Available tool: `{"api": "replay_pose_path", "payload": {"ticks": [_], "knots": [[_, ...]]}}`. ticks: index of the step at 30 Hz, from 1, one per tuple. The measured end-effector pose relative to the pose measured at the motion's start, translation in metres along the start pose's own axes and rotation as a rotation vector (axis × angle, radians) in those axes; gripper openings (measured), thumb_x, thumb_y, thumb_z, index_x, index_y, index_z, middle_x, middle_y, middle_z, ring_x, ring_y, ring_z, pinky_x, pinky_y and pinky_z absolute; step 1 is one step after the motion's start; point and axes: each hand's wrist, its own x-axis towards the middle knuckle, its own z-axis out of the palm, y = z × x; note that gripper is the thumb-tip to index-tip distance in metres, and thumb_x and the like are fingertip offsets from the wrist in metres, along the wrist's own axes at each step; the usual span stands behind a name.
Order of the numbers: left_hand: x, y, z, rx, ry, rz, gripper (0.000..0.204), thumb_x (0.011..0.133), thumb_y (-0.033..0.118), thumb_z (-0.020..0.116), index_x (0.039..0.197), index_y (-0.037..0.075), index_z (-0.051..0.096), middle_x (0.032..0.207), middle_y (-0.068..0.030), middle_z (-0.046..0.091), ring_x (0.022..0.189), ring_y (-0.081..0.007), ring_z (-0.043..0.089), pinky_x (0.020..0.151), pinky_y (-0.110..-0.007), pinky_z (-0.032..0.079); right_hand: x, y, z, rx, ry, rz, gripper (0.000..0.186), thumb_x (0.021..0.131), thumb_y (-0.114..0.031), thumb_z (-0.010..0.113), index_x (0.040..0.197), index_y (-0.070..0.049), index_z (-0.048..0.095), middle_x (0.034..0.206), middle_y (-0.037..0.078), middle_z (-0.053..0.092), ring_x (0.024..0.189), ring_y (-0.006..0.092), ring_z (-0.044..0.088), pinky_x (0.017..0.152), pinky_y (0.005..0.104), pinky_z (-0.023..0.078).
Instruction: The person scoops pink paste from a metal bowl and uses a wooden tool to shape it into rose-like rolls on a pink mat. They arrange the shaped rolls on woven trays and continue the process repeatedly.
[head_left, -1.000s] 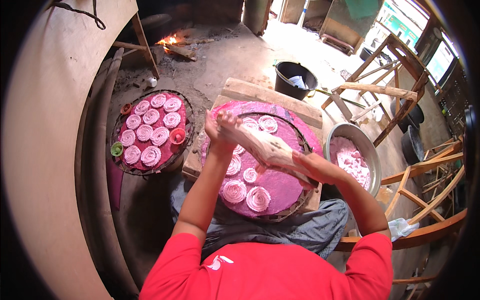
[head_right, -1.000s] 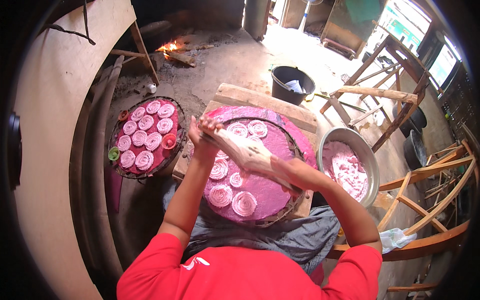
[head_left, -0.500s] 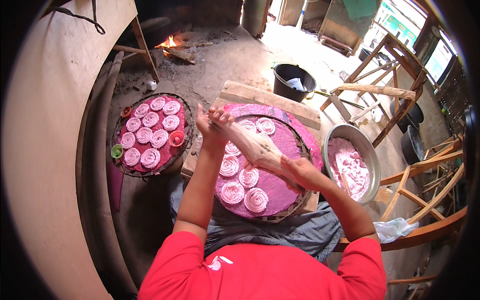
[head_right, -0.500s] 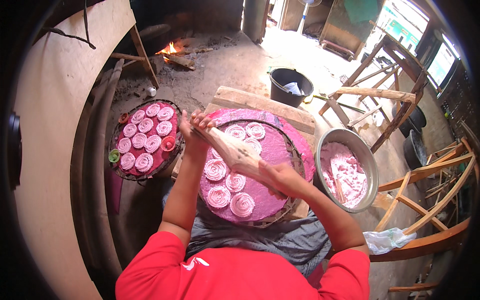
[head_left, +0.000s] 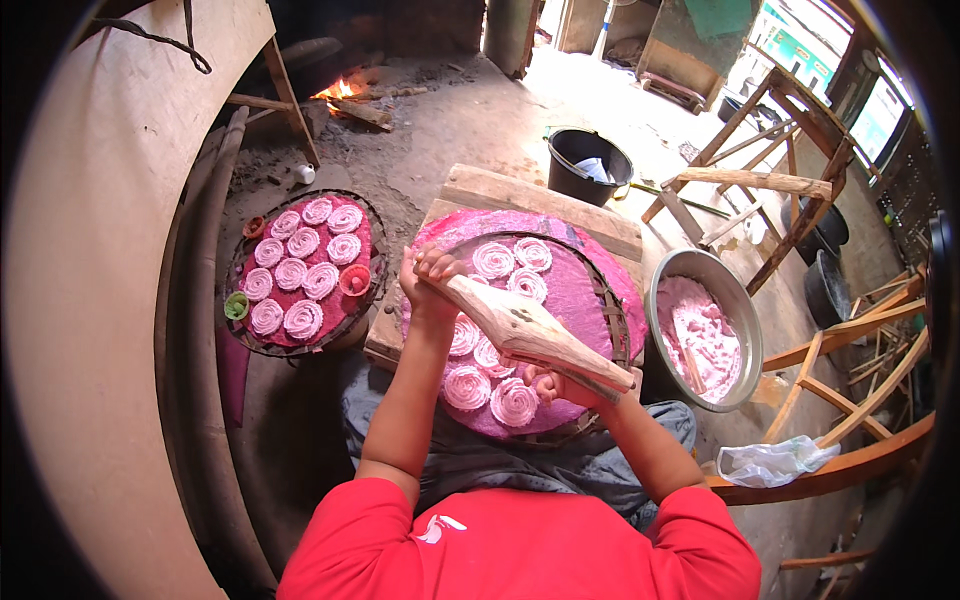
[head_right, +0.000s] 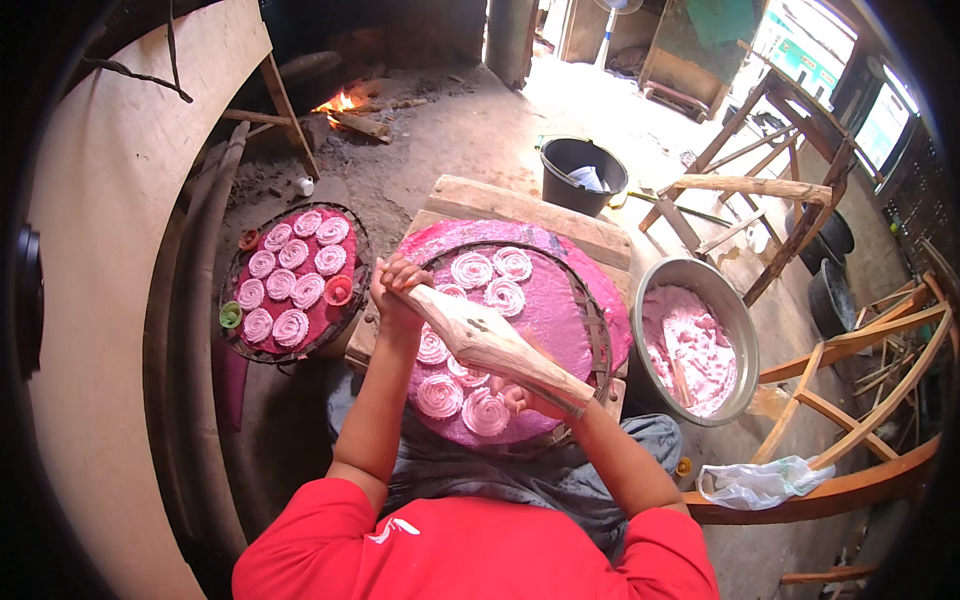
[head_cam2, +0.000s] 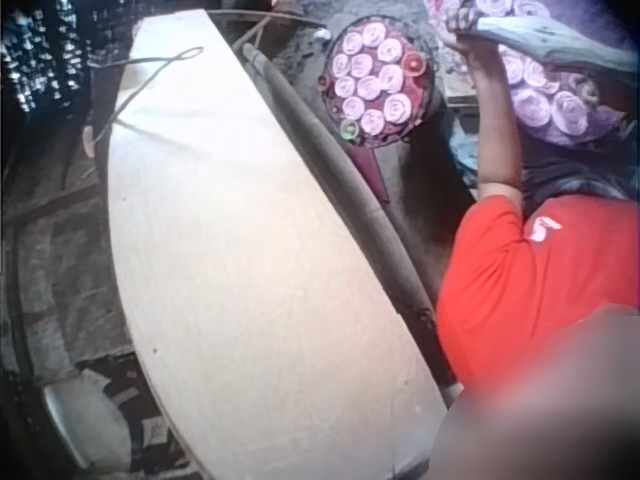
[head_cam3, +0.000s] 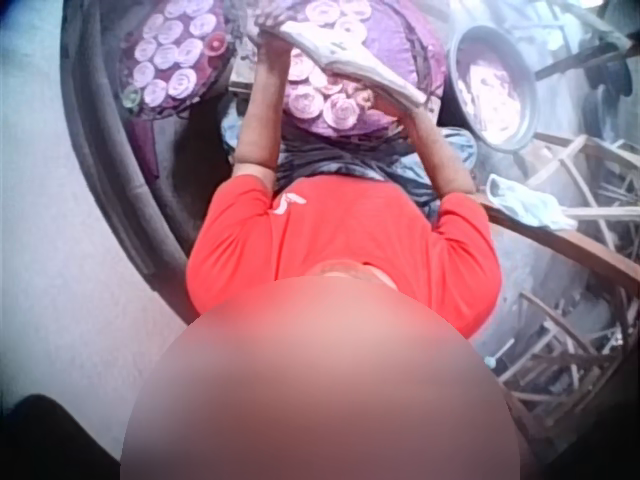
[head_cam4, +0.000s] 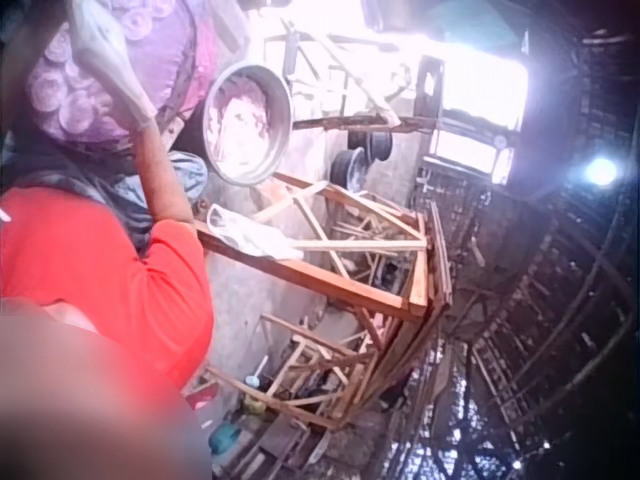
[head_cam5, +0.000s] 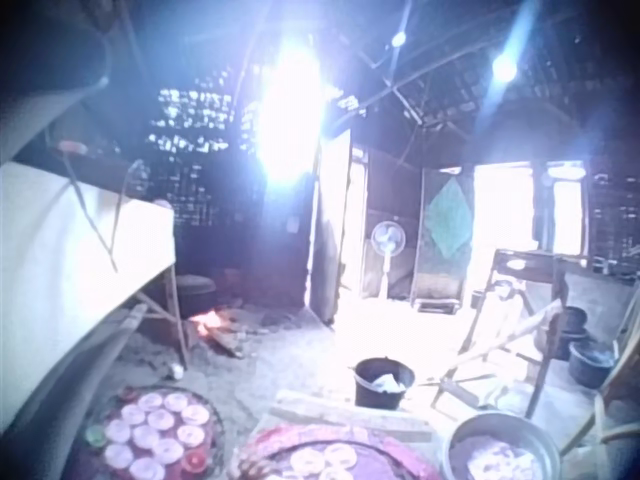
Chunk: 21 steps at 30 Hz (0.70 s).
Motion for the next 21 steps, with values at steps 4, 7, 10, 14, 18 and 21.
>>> {"api": "replay_pose_path", "payload": {"ticks": [4,7,10,14,18,21], "knots": [[-0.002,-0.001,0.011,-0.01,-0.007,0.042,0.049,0.101,0.049,0.03,0.07,0.015,0.047,0.053,0.0053,0.044,0.047,-0.0102,0.044,0.053,-0.027,0.04,0.001,0.014,-0.024,-0.068,-0.034,-0.059,0.066,0.093,-0.046,0.052,0.14,-0.001,0.039,0.099,0.019,0.061,0.066,0.0198,0.061,0.059,0.0306,0.052],[0.0,-0.002,0.021,0.014,-0.034,0.062,0.047,0.101,0.048,0.031,0.07,0.015,0.047,0.053,0.0057,0.045,0.047,-0.0099,0.044,0.053,-0.027,0.041,-0.007,0.02,-0.038,-0.494,0.107,-0.113,0.057,0.097,-0.039,0.049,0.139,-0.001,0.04,0.102,0.02,0.061,0.069,0.0188,0.063,0.059,0.0282,0.052],[0.002,-0.001,0.037,0.056,-0.082,0.049,0.047,0.101,0.048,0.033,0.071,0.015,0.047,0.052,0.006,0.045,0.046,-0.0098,0.044,0.052,-0.028,0.041,-0.008,0.02,-0.044,-0.839,0.174,-0.213,0.052,0.1,-0.04,0.042,0.135,0.0,0.044,0.106,0.019,0.062,0.073,0.0198,0.065,0.062,0.0289,0.053],[0.006,-0.004,0.077,0.251,-0.133,0.032,0.047,0.1,0.048,0.035,0.069,0.014,0.047,0.049,0.0047,0.044,0.043,-0.0119,0.044,0.051,-0.03,0.042,-0.009,-0.007,-0.026,-0.891,0.174,-0.154,0.057,0.102,-0.047,0.034,0.129,0.001,0.049,0.107,0.015,0.063,0.077,0.0183,0.065,0.065,0.0293,0.053],[0.011,-0.022,0.129,0.743,-0.26,0.139,0.043,0.099,0.047,0.04,0.085,0.009,0.055,0.07,-0.0051,0.057,0.067,-0.021,0.058,0.071,-0.037,0.049,-0.037,-0.045,0.013,-0.766,0.025,-0.107,0.072,0.093,-0.062,0.045,0.126,0.002,0.051,0.096,0.01,0.064,0.068,0.0105,0.059,0.057,0.0247,0.044],[-0.024,-0.068,0.147,1.359,-0.089,0.699,0.046,0.098,0.047,0.046,0.11,0.004,0.054,0.106,-0.0122,0.057,0.102,-0.025,0.054,0.094,-0.041,0.042,-0.063,-0.044,0.028,-0.734,0.177,-0.105,0.062,0.088,-0.059,0.058,0.092,0.002,0.065,0.074,0.004,0.061,0.058,0.01,0.053,0.053,0.0236,0.041]]}}
